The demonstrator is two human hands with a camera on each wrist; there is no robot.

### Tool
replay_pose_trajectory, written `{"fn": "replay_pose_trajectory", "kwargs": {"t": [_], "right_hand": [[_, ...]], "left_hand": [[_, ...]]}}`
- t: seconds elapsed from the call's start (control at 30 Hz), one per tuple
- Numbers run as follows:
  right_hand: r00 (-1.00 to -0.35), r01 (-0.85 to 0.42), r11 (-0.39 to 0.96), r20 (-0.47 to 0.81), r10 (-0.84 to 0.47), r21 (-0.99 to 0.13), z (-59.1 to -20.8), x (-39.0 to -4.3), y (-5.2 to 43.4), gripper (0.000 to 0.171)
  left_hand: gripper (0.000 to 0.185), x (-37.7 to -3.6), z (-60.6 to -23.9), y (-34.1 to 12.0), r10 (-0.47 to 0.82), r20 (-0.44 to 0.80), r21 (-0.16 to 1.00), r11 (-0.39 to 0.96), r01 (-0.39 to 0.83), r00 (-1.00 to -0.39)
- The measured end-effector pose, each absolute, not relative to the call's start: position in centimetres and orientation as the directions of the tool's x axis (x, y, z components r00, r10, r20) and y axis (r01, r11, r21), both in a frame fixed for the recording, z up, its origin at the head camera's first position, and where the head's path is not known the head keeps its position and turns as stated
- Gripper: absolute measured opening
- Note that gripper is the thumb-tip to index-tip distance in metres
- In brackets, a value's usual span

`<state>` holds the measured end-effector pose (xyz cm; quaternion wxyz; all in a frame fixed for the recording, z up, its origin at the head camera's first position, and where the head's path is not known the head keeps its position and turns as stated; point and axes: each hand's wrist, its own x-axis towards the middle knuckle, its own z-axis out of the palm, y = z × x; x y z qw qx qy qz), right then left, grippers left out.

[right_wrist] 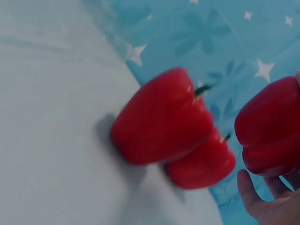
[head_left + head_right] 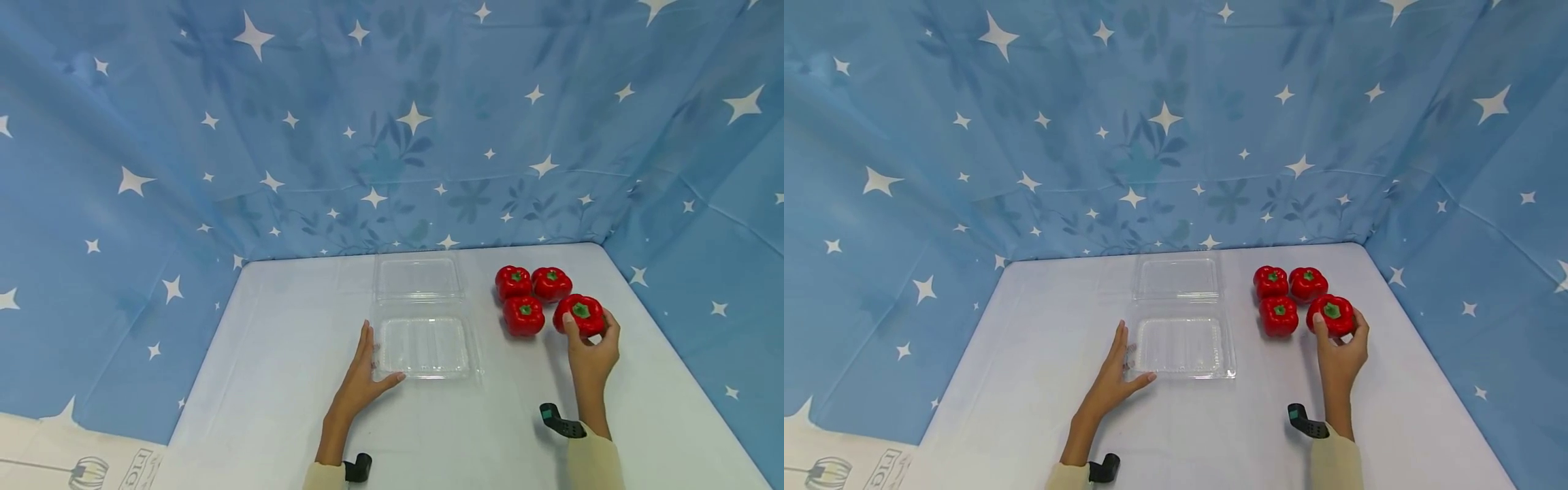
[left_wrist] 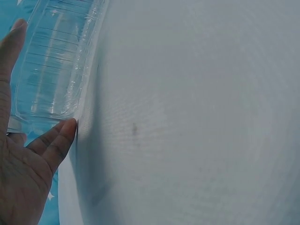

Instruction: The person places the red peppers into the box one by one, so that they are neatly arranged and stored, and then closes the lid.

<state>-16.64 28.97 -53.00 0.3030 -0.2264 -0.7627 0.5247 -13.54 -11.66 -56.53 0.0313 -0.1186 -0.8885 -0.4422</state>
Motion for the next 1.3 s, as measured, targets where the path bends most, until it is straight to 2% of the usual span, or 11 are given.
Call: {"fn": "replay_pose_trajectory", "kwargs": {"t": [0.13, 0.23, 0.3, 0.37, 0.47, 0.6, 0.7, 0.87, 0.97, 1.1, 1.3], "right_hand": [[-0.739, -0.126, 0.322, 0.305, 0.601, -0.938, -50.7, -16.9, 27.9, 0.064], [-0.805, -0.227, 0.131, 0.262, 0.533, -0.965, -49.2, -17.2, 26.6, 0.060], [-0.855, -0.266, -0.055, 0.209, 0.475, -0.962, -48.4, -17.5, 25.6, 0.057], [-0.901, -0.264, -0.242, 0.149, 0.407, -0.933, -47.8, -17.7, 24.7, 0.056], [-0.953, -0.211, -0.439, 0.084, 0.290, -0.873, -47.3, -18.1, 23.5, 0.058], [-0.986, -0.133, -0.538, 0.054, 0.161, -0.832, -47.3, -18.6, 22.3, 0.063], [-0.991, -0.094, -0.485, 0.035, 0.130, -0.869, -47.3, -18.8, 21.5, 0.068], [-0.987, 0.007, -0.242, -0.046, 0.157, -0.970, -47.4, -19.0, 20.5, 0.077], [-0.982, 0.046, -0.117, -0.066, 0.178, -0.992, -47.8, -19.2, 20.0, 0.080], [-0.987, 0.017, -0.025, -0.021, 0.158, -1.000, -48.3, -19.7, 19.3, 0.081], [-0.997, -0.060, 0.138, 0.065, 0.030, -0.989, -48.8, -20.3, 18.0, 0.081]], "left_hand": [[0.112, -13.6, -56.5, -11.6, 0.174, 0.160, 0.783, 0.578, 0.232, -0.972], [0.112, -13.6, -56.5, -11.6, 0.172, 0.156, 0.787, 0.573, 0.228, -0.973], [0.112, -13.5, -56.5, -11.6, 0.171, 0.152, 0.787, 0.576, 0.224, -0.973], [0.112, -13.5, -56.4, -11.6, 0.173, 0.147, 0.783, 0.581, 0.221, -0.974], [0.112, -13.5, -56.4, -11.6, 0.173, 0.142, 0.779, 0.589, 0.217, -0.975], [0.112, -13.5, -56.4, -11.7, 0.174, 0.139, 0.774, 0.595, 0.217, -0.975], [0.112, -13.5, -56.5, -11.6, 0.172, 0.141, 0.773, 0.596, 0.217, -0.975], [0.112, -13.5, -56.5, -11.6, 0.167, 0.146, 0.774, 0.595, 0.218, -0.975], [0.113, -13.5, -56.5, -11.7, 0.168, 0.143, 0.774, 0.595, 0.217, -0.975], [0.114, -13.5, -56.6, -11.7, 0.168, 0.146, 0.771, 0.598, 0.219, -0.975], [0.114, -13.5, -56.5, -11.6, 0.159, 0.139, 0.776, 0.596, 0.208, -0.977]]}}
